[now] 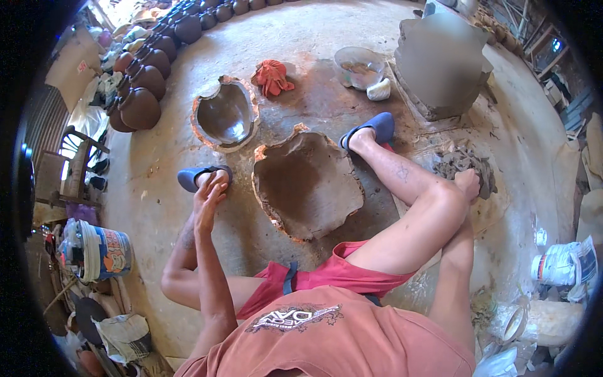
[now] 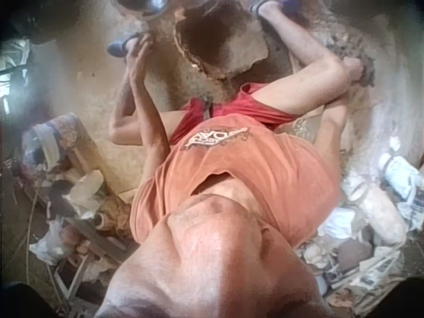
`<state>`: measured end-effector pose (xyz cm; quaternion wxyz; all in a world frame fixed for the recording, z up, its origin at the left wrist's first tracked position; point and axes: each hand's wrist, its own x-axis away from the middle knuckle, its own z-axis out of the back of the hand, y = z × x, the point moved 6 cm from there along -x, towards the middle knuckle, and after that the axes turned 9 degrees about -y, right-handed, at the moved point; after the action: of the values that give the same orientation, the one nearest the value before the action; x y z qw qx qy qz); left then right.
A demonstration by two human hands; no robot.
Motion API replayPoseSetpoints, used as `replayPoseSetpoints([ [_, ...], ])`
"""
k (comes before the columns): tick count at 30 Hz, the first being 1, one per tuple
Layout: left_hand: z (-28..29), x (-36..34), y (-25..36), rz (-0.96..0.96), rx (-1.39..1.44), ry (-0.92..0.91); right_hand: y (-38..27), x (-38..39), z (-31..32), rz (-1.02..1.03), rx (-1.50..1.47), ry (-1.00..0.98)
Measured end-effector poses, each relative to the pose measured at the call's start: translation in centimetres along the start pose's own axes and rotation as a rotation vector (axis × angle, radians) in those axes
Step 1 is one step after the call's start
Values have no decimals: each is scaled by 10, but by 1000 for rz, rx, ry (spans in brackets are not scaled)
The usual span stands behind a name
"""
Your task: The person removes a fired clay pot from a plaster mold, wipes the inside of the mold with a cloth, and then applies fresh clay into the mold by hand, smoothing it with a small scraper and a flat wooden tool.
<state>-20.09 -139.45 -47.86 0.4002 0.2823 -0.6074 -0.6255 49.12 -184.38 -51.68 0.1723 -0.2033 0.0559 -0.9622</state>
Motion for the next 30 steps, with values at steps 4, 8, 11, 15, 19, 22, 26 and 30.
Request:
replayPoseSetpoints([
  [4,29,8,-9,-87,128,-11,19,-13,52,120,-494,-179],
  [8,-31,15,31,-210,165,23,0,55,157,280,-454,700],
  [11,-105,19,108,-415,141,-57,-103,177,193,575,-649,737],
  [15,-235,6,157,-427,59,-135,-247,313,137,1118,-645,590],
  [19,-291,13,160,-11,946,-378,-338,370,44,1409,-269,506],
  [22,-270,30,137,-146,1293,-677,-348,346,51,1421,-625,368],
  [26,-258,38,129,-90,997,-496,-400,355,9,1402,-750,201],
  [30,-207,12,157,-537,785,-395,-429,387,-16,1455,-976,-70],
])
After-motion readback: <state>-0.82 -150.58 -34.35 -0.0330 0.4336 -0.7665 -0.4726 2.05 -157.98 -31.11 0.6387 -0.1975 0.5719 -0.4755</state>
